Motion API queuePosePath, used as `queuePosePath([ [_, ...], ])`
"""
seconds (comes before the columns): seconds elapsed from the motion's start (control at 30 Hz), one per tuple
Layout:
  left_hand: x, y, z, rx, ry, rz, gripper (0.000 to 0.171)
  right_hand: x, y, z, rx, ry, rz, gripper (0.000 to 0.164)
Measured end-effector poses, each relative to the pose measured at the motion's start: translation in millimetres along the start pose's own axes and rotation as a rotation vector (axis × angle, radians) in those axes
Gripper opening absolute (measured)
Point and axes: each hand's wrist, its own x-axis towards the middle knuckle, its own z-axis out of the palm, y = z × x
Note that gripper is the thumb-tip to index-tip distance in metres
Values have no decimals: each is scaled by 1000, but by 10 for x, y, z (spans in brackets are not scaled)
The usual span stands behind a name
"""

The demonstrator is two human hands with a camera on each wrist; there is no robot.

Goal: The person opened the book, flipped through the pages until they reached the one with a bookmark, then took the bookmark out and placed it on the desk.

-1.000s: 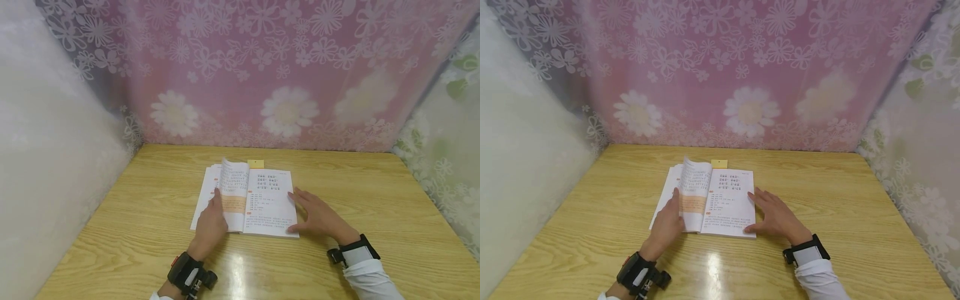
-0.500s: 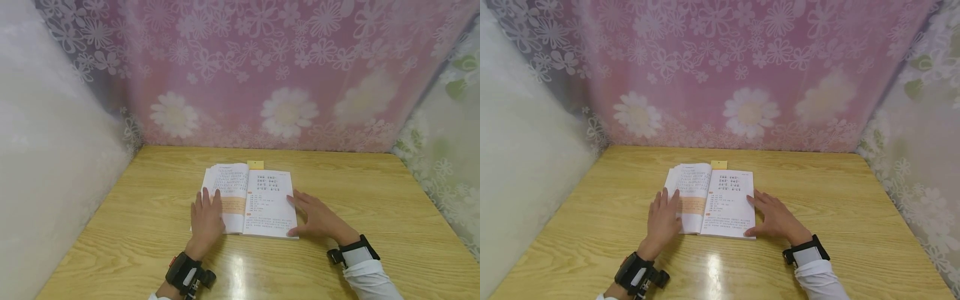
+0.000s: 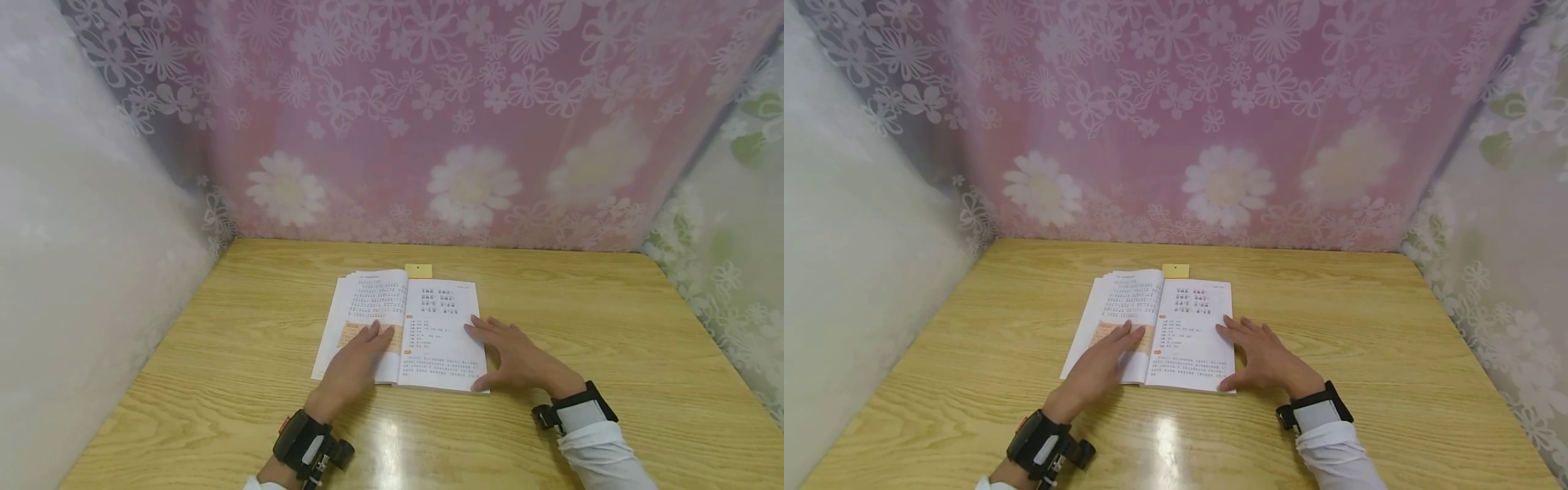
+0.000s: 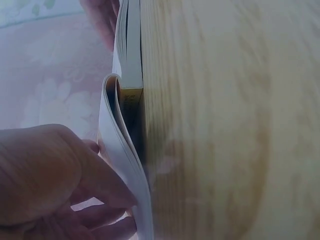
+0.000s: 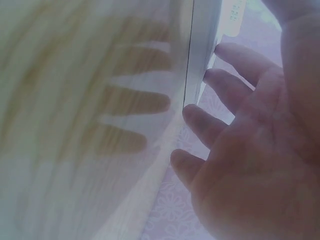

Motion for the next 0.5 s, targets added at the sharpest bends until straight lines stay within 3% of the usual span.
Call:
queuePosePath([
  [0.2,13,26,10,-5,28,0,46,10,-15,-16,-11,3,25,100],
  [0.27,30,50,16,-11,30,-8,46,13,-19,-20,-21,13,28,98],
  [0.5,62,156,52,52,-44,-38,103,28,-37,-8,-50,54,45,92],
])
